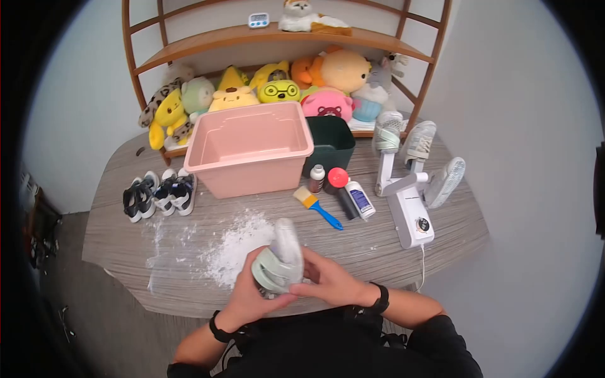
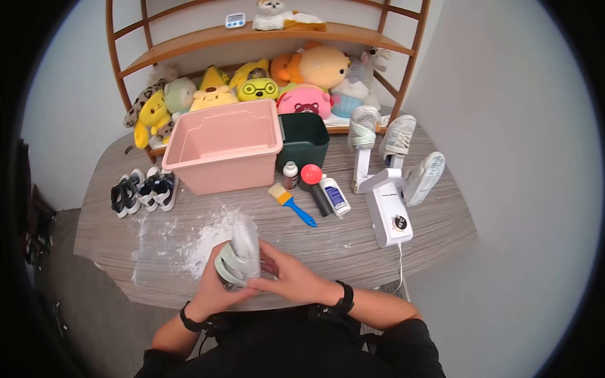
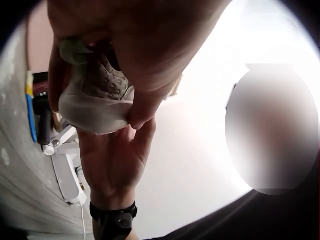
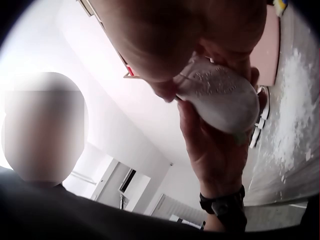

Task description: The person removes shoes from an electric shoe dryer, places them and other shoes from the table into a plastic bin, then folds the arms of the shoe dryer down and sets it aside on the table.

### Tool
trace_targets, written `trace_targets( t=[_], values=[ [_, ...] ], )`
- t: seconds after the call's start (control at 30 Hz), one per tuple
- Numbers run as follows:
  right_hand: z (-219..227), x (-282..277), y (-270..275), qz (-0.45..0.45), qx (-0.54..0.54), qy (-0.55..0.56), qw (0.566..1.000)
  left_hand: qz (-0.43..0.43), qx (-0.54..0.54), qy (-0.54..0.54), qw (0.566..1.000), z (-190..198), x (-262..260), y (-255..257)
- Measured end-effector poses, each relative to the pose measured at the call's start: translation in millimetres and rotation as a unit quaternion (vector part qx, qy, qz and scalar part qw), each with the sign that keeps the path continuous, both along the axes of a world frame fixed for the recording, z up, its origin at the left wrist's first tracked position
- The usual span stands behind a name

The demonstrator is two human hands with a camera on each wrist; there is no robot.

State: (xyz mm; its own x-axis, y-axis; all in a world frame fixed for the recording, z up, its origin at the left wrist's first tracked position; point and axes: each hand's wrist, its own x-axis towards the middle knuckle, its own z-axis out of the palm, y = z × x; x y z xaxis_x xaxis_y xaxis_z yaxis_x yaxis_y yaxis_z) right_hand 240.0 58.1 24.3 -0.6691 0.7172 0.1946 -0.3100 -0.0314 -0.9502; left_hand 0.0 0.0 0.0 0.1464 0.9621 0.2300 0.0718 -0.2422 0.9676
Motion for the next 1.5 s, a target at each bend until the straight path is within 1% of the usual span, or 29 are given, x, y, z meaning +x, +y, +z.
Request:
trace_targets(
  t=[0.03, 0.07, 0.1, 0.13, 0.2, 0.23, 0.27, 0.33, 0.4, 0.47, 0.53, 0.6, 0.67, 0.73, 0.8, 0.87, 0.93, 0.97, 1.03, 1.07, 1.1, 1.13, 1.2, 1.23, 1.3, 1.33, 1.4, 1.43, 1.5],
  values=[
    [5.6, 4.7, 15.2, 0.006, 0.052, -0.134, 0.990, 0.028, 0.006, 0.048, 0.998, 0.7, -9.0, 1.7],
    [8.1, 8.9, 28.1, 0.013, 0.102, -0.266, 0.959, 0.057, 0.013, 0.097, 0.994, 2.5, -16.4, 2.8],
    [3.4, 13.0, 36.7, -0.073, 0.225, -0.276, 0.932, 0.095, -0.001, 0.099, 0.991, 7.4, -20.4, 0.6],
    [9.5, 18.2, 44.2, -0.077, 0.223, -0.276, 0.932, 0.091, -0.001, 0.099, 0.991, 10.4, -26.6, 0.4],
    [29.5, 32.7, 68.9, -0.143, 0.133, -0.272, 0.942, 0.196, 0.003, 0.290, 0.937, 12.8, -44.2, 2.3],
    [45.8, 39.3, 77.0, -0.190, 0.178, -0.269, 0.927, 0.211, 0.100, 0.420, 0.877, 2.5, -56.0, 6.3],
    [65.4, 46.0, 84.7, -0.234, 0.222, -0.265, 0.909, 0.211, 0.101, 0.417, 0.878, -1.0, -61.3, 7.0],
    [96.2, 60.4, 108.2, -0.343, 0.341, -0.296, 0.824, 0.161, -0.002, 0.571, 0.805, -4.4, -65.7, 6.5],
    [125.6, 80.0, 141.1, -0.402, 0.472, -0.364, 0.695, 0.157, -0.002, 0.566, 0.809, -5.0, -65.7, 1.4],
    [147.6, 98.6, 179.1, -0.426, 0.502, -0.473, 0.586, 0.150, -0.002, 0.560, 0.815, -6.2, -66.4, 0.2],
    [167.1, 112.9, 224.9, -0.399, 0.472, -0.573, 0.538, 0.154, 0.024, 0.549, 0.821, -9.8, -68.6, -1.1],
    [176.2, 122.2, 268.0, -0.375, 0.450, -0.640, 0.496, 0.154, 0.017, 0.549, 0.821, -8.1, -66.6, -1.3],
    [159.7, 144.4, 317.5, -0.350, 0.471, -0.647, 0.488, 0.154, 0.010, 0.550, 0.820, -7.3, -66.1, -2.7],
    [154.5, 160.4, 344.1, -0.326, 0.491, -0.652, 0.477, 0.161, 0.002, 0.546, 0.822, -10.7, -65.6, -2.7],
    [157.4, 165.8, 358.1, -0.232, 0.398, -0.717, 0.524, 0.167, 0.009, 0.542, 0.824, -12.2, -65.5, -3.9],
    [161.6, 171.8, 358.8, -0.245, 0.436, -0.692, 0.521, 0.179, 0.008, 0.537, 0.824, -16.1, -64.9, -5.0],
    [169.7, 176.7, 356.8, -0.287, 0.458, -0.658, 0.525, 0.172, 0.026, 0.545, 0.821, -19.1, -68.0, -5.8],
    [177.7, 176.1, 354.4, -0.306, 0.473, -0.660, 0.497, 0.169, 0.012, 0.547, 0.820, -13.9, -66.1, -5.8],
    [194.3, 185.6, 359.3, -0.356, 0.508, -0.609, 0.494, 0.175, 0.015, 0.553, 0.814, -14.1, -67.4, -4.1],
    [207.9, 177.0, 341.5, -0.400, 0.515, -0.572, 0.498, 0.168, 0.030, 0.554, 0.815, -13.0, -67.1, -3.8],
    [217.5, 176.1, 334.2, -0.434, 0.526, -0.534, 0.501, 0.163, 0.012, 0.540, 0.825, -8.8, -66.3, -3.1],
    [223.5, 175.8, 324.9, -0.463, 0.578, -0.496, 0.453, 0.166, 0.010, 0.543, 0.823, -11.0, -68.5, -2.5],
    [242.7, 167.7, 309.0, -0.475, 0.595, -0.444, 0.472, 0.177, 0.055, 0.541, 0.820, -19.1, -70.7, 1.1],
    [250.0, 155.7, 292.1, -0.475, 0.596, -0.441, 0.474, 0.180, 0.054, 0.542, 0.819, -17.4, -71.9, 1.5],
    [254.5, 114.4, 249.0, -0.461, 0.608, -0.390, 0.515, 0.157, 0.013, 0.504, 0.849, -9.2, -76.4, 6.6],
    [252.0, 97.2, 233.9, -0.462, 0.607, -0.388, 0.517, 0.158, 0.012, 0.506, 0.848, 2.4, -79.4, 8.8],
    [247.4, 62.3, 212.2, -0.423, 0.525, -0.414, 0.611, 0.149, 0.076, 0.409, 0.897, 45.1, -84.9, 10.0],
    [244.8, 46.1, 208.8, -0.400, 0.527, -0.418, 0.623, 0.178, 0.070, 0.401, 0.896, 69.9, -84.4, 9.5],
    [235.5, 15.8, 206.3, -0.362, 0.538, -0.413, 0.640, 0.237, 0.193, 0.397, 0.865, 112.4, -84.6, 25.5]
  ],
)
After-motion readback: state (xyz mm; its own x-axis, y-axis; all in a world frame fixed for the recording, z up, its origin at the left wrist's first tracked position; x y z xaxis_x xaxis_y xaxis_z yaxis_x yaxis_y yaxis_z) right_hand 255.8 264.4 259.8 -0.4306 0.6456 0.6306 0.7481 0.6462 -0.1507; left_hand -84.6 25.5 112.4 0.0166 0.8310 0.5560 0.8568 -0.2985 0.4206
